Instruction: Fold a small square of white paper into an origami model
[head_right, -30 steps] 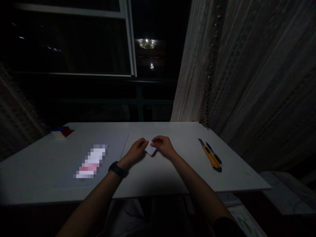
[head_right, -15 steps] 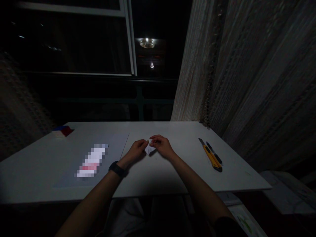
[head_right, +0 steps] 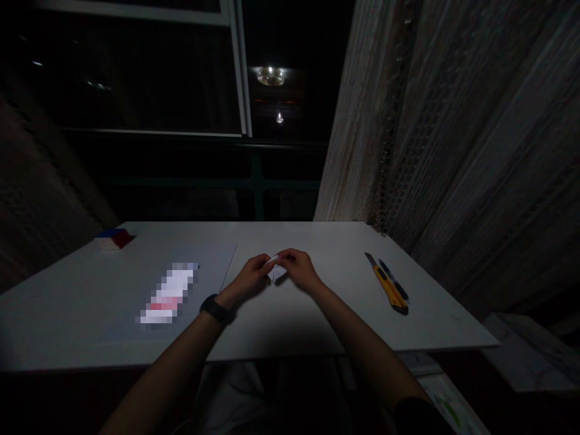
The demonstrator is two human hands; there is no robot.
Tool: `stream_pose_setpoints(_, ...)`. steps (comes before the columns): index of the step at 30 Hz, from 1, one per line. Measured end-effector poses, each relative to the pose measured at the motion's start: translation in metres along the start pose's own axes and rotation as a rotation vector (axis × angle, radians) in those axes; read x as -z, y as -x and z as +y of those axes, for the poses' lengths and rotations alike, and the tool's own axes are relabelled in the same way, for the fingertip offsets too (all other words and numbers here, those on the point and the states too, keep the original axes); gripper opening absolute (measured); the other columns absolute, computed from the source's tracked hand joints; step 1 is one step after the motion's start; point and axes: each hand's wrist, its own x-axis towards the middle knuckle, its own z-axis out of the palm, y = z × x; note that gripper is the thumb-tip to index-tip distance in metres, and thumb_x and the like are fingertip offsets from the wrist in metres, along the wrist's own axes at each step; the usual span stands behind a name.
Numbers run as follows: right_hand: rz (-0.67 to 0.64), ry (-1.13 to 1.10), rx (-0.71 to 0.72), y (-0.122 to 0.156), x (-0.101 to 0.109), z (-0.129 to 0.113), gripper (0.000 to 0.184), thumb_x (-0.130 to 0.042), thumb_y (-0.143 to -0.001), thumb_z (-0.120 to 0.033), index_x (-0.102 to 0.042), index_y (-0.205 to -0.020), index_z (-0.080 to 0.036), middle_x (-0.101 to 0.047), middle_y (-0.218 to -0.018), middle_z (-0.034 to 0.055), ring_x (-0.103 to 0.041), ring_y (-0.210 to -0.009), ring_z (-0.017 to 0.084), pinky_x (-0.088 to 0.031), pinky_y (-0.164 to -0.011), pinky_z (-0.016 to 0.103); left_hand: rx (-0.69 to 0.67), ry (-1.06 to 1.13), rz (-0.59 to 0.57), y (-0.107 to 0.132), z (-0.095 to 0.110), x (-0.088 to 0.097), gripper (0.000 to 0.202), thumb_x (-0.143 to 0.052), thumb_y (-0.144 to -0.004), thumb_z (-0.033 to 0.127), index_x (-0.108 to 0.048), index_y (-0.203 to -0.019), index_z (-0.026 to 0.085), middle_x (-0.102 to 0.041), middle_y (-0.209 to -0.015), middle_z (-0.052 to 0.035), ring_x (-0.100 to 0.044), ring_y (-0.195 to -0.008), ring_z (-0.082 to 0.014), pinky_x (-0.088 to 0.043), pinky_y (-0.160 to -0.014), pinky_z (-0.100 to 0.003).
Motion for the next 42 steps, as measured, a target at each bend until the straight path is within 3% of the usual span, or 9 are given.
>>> stream_pose_setpoints(4,-0.001,0.027,-0.038,0.0,0.002,-0.003,0.02,-0.068,-0.059,-0.034,-0.063,-0.066,-0.016,-0.061,-0.063,0.0012,-0.055,-0.061,0.016,-0.047,-0.063,0.035,0.01,0.015,0.011,0.0,0.001,-0.001,0.034,-0.053,-0.073,0.048,-0.053,-0.072,0.013,-0.05,-0.058,0.0018,-0.047,-0.049,-0.0087,-0.035,-0.047,-0.021)
stream_pose_setpoints(16,0.045,0.069,-0.003,0.002,0.001,-0.007,0.01,-0.067,-0.057,-0.026,-0.062,-0.059,-0.018,-0.062,-0.062,0.001,-0.057,-0.063,0.017,-0.046,-0.065,0.034,0.084,0.039,-0.017,0.005,0.009,-0.003,0.039,-0.055,-0.072,0.05,-0.055,-0.07,0.011,-0.052,-0.056,0.0003,-0.047,-0.046,-0.0084,-0.033,-0.044,-0.02)
stream_pose_setpoints(26,0.103,0.028,-0.035,0.004,-0.002,-0.007,0.022,-0.072,-0.052,-0.032,-0.059,-0.055,-0.015,-0.058,-0.053,0.0004,-0.053,-0.051,0.013,-0.045,-0.052,0.03,0.028,-0.016,-0.01,0.007,0.013,-0.002,0.038,-0.055,-0.07,0.05,-0.054,-0.067,0.012,-0.049,-0.054,0.0019,-0.044,-0.047,-0.0083,-0.031,-0.044,-0.02)
stream_pose_setpoints(32,0.08,-0.122,-0.065,0.004,0.0,-0.006,0.029,-0.077,-0.047,-0.033,-0.059,-0.058,-0.013,-0.06,-0.056,0.0,-0.055,-0.051,0.013,-0.048,-0.052,0.03,0.008,-0.025,-0.005,0.007,0.013,-0.001,0.035,-0.055,-0.07,0.048,-0.054,-0.067,0.013,-0.049,-0.055,0.0024,-0.044,-0.049,-0.0086,-0.032,-0.045,-0.02)
stream_pose_setpoints(42,0.058,-0.141,-0.078,0.003,0.001,-0.002,0.03,-0.08,-0.044,-0.03,-0.057,-0.054,-0.013,-0.058,-0.05,-0.0009,-0.053,-0.046,0.011,-0.045,-0.047,0.027,0.046,-0.102,-0.005,0.007,0.009,-0.002,0.026,-0.056,-0.067,0.039,-0.056,-0.068,0.012,-0.052,-0.058,0.0015,-0.045,-0.051,-0.0094,-0.031,-0.046,-0.021)
